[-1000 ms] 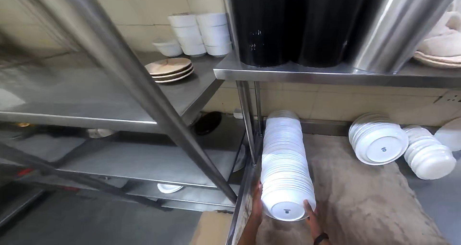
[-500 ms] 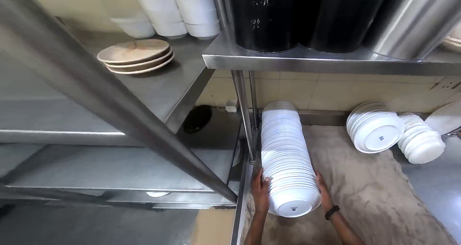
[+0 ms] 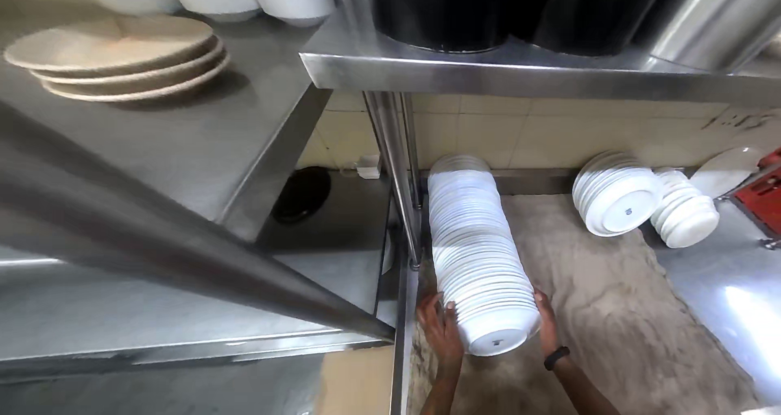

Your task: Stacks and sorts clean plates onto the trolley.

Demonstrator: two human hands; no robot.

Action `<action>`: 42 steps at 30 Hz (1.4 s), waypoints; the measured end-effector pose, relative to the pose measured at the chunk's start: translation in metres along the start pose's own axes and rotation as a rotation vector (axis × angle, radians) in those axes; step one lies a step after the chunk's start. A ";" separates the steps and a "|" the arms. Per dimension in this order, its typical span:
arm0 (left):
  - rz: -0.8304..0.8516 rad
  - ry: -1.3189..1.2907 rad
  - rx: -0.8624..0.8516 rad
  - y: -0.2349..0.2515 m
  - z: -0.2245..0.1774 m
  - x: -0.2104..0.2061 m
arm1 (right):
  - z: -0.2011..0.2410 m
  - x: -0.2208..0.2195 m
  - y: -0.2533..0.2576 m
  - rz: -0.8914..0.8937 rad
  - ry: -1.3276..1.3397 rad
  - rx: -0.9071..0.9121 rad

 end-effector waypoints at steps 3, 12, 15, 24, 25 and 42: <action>-0.014 -0.039 0.102 -0.009 0.005 -0.002 | 0.002 0.000 -0.005 -0.071 0.012 -0.018; -0.025 -0.078 0.233 -0.011 0.004 -0.004 | 0.006 0.004 -0.004 -0.139 -0.034 -0.007; -0.022 0.010 0.246 -0.015 0.006 -0.003 | 0.001 0.004 -0.005 -0.080 -0.117 -0.037; -0.040 0.081 0.333 -0.015 0.006 -0.003 | -0.004 0.006 0.007 -0.015 -0.164 -0.072; -0.052 0.073 0.337 -0.015 0.005 -0.004 | -0.003 0.006 0.008 -0.008 -0.171 -0.079; -0.070 -0.020 0.309 -0.012 0.022 -0.001 | -0.010 0.007 0.007 0.014 -0.093 -0.092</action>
Point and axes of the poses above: each hand's wrist, its own y-axis towards the middle knuckle, its own x-axis out of the back of the hand, z = x × y, the point moved 9 cm from there along y, towards the middle knuckle, and after that the axes turned 7 degrees about z, right-handed, at the moved point
